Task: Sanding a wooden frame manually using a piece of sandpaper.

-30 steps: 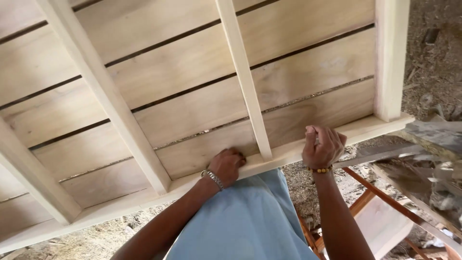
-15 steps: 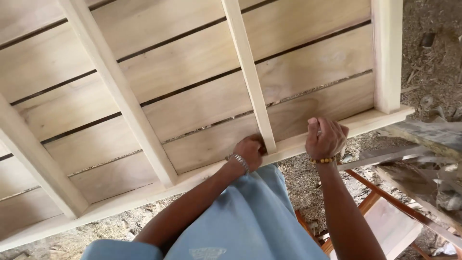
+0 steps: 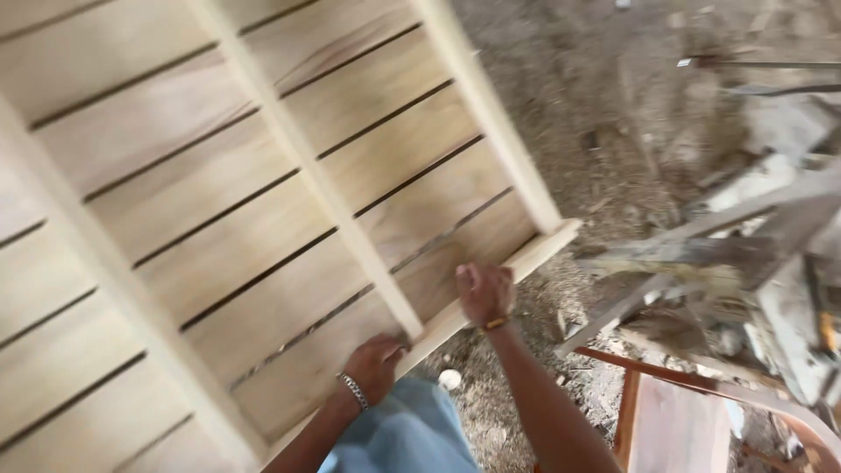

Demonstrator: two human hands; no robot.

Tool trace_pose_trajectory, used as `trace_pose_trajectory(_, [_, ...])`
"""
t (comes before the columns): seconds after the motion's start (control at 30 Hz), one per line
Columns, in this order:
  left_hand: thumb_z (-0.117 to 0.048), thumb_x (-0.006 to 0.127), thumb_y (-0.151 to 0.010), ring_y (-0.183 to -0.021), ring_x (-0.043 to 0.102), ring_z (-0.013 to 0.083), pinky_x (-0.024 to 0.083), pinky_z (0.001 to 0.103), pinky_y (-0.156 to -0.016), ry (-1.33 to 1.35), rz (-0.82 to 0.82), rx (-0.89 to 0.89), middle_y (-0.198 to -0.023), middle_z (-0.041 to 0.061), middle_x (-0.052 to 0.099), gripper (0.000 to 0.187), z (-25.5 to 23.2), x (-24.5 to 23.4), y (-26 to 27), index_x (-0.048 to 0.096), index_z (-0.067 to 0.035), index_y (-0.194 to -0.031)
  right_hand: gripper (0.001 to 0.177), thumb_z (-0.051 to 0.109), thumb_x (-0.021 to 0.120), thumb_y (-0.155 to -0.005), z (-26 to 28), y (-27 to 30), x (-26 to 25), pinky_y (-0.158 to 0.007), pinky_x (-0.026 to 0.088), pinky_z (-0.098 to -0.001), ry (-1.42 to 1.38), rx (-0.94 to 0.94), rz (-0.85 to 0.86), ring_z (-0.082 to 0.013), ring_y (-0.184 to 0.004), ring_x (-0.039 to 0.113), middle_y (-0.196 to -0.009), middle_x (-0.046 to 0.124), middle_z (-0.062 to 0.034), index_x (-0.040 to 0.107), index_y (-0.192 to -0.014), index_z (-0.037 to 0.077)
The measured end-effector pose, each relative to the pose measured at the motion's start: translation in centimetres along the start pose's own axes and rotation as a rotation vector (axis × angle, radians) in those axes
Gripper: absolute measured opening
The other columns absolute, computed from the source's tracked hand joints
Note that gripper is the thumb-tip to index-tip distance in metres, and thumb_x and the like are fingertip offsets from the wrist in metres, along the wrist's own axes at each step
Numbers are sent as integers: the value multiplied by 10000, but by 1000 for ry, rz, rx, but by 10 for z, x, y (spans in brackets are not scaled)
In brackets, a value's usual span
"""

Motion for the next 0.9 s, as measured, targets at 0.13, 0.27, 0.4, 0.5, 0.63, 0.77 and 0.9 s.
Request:
trace_pose_trajectory(0.13, [-201,594,-925,-905,684,358,533,463,-853,-150,91,-117,-971,153,737,232,21,18,-27,760,-59,-845,486,476,405,-1028,4,-2,-14,-936,455,-420,-55,126,15,-219,-777,662,-769,709,-53,694,-799,159])
trace_pose_trajectory(0.27, [-276,603,-931,-885,694,359,544,465,-842,-224,90,-231,-962,148,747,259,23,15,-24,761,-82,-866,358,369,507,-1007,16,-3,-34,-835,457,-424,-108,3,-89,-220,-726,654,-745,706,-43,680,-778,155])
trace_pose_trajectory(0.4, [-271,626,-899,-892,700,347,559,461,-805,-215,-62,-226,-1001,128,745,235,7,-16,-20,762,-79,-904,263,294,588,-969,27,-3,-51,-799,456,-411,-136,-54,-184,-226,-709,648,-728,706,-37,665,-769,141])
trace_pose_trajectory(0.5, [-225,611,-914,-970,657,356,535,460,-872,-388,-6,-197,-1013,119,735,215,1,-12,-27,779,-90,-916,269,300,574,-973,26,3,-46,-813,464,-421,-195,-65,-198,-235,-725,662,-737,708,-42,666,-782,135])
trace_pose_trajectory(0.63, [-132,591,-812,-1022,686,313,541,418,-967,-253,-18,-164,-1093,113,747,236,45,27,-42,815,-85,-872,326,370,540,-976,-1,-11,-15,-813,472,-408,-132,106,-35,-230,-653,646,-700,698,-57,686,-783,152])
trace_pose_trajectory(0.77, [-269,588,-921,-1062,657,346,500,434,-985,-187,178,-270,-1162,155,706,298,65,38,-21,797,-60,-956,375,396,478,-1000,13,4,-21,-854,464,-408,-125,28,-7,-214,-702,659,-729,720,-52,695,-803,163])
trace_pose_trajectory(0.9, [-386,591,-951,-1089,653,349,510,424,-985,-261,240,-427,-1154,174,690,380,90,2,23,760,-54,-1028,354,391,505,-1006,2,0,-12,-843,468,-400,-95,-52,-72,-190,-707,671,-778,735,-54,707,-834,155])
Point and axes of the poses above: each hand's wrist, its own y-axis away from the middle knuckle, its own x-axis out of the palm, z = x × y, the point moved 5 cm from there along -y, towards the middle knuckle
